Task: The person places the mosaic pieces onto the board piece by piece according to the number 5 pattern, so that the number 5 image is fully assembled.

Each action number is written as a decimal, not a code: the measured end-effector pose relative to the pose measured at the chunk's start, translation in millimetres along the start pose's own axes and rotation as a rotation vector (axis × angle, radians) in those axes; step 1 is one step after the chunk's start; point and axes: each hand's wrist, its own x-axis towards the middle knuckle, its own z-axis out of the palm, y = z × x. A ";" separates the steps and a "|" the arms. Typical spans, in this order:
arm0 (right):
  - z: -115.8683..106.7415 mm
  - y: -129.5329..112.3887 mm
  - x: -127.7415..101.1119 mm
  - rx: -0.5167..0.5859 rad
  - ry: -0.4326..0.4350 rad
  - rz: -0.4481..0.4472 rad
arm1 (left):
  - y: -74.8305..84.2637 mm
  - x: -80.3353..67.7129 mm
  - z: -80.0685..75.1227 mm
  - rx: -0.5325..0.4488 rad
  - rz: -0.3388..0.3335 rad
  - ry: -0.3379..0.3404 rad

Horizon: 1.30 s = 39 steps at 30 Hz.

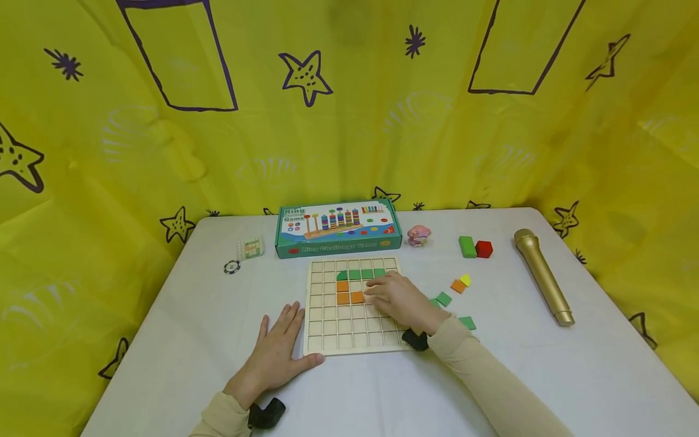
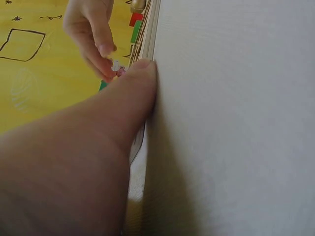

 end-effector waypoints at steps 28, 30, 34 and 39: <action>-42.1 85.4 -88.0 -0.001 0.152 0.532 | -1.2 0.9 1.5 0.013 0.013 0.007; -42.5 78.4 -79.4 0.070 0.165 0.522 | -1.2 0.5 1.5 0.018 0.013 0.009; -37.8 56.7 -56.6 0.179 0.179 0.469 | -2.0 0.1 2.5 0.015 0.016 0.019; -21.8 32.3 -27.9 0.148 0.117 0.357 | -2.6 0.7 2.8 0.017 0.018 0.014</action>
